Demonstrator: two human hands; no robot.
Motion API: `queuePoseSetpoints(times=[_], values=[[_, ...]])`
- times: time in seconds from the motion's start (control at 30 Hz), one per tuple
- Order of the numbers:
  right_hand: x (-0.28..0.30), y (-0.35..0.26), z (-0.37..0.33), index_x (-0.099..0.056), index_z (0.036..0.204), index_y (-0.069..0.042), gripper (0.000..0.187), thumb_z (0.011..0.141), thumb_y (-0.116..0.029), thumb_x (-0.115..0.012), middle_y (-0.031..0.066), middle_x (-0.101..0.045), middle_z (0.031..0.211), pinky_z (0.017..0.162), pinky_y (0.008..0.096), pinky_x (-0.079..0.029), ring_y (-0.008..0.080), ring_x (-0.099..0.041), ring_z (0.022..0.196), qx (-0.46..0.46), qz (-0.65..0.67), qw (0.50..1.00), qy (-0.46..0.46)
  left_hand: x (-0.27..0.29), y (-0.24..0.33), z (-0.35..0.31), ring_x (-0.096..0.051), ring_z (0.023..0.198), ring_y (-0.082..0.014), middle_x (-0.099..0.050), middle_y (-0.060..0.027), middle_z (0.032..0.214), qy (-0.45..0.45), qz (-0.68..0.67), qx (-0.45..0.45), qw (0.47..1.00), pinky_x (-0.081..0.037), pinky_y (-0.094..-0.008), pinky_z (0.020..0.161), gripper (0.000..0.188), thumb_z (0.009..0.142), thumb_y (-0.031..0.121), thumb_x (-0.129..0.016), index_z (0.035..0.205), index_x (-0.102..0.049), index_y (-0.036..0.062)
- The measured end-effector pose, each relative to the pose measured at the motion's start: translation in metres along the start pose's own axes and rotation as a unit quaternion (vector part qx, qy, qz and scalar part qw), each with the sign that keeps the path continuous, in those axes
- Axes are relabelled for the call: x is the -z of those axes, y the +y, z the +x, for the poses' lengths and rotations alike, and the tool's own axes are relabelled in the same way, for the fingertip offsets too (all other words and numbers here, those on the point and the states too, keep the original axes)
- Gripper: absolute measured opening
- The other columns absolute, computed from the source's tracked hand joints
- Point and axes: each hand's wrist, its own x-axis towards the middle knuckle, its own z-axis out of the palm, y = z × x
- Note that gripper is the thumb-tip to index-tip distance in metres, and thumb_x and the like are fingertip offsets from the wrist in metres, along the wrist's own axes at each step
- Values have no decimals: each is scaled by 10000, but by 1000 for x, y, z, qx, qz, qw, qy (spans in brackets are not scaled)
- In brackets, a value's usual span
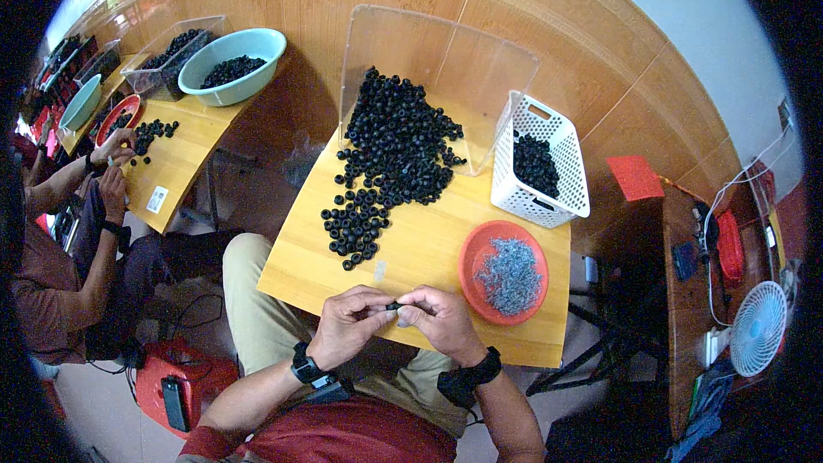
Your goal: Sorting small black plastic components and inserting tiny silver parts into them at a workbench.
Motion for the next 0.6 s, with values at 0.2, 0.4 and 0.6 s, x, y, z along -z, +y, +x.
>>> queuePoseSetpoints(times=[0.2, 0.4, 0.6], values=[[1, -5, 1, -648, 1041, 26, 163, 957, -113, -635, 53, -691, 913, 761, 254, -556, 103, -662, 831, -15, -16, 1000, -13, -1, -1, -1, -670, 858, -111, -701, -88, 979, -8, -36, 52, 998, -566, -252, 764, 223, 862, 5, -720, 1064, -630, -25], [2, -8, 1, -651, 1032, 15, 141, 960, -104, -626, 42, -687, 906, 766, 249, -549, 96, -652, 828, -12, 9, 1000, -17, 0, 1, 0, -680, 900, -133, -706, -100, 981, -25, -32, 33, 999, -577, -277, 802, 251, 862, -7, -716, 1076, -585, -19], [3, -10, 1, -649, 1036, 15, 137, 959, -95, -623, 38, -682, 899, 762, 247, -543, 92, -648, 826, -12, -1, 1000, -23, 1, 4, 1, -678, 905, -130, -700, -95, 981, -27, -27, 41, 998, -575, -274, 808, 262, 856, 5, -729, 1073, -586, -23]])
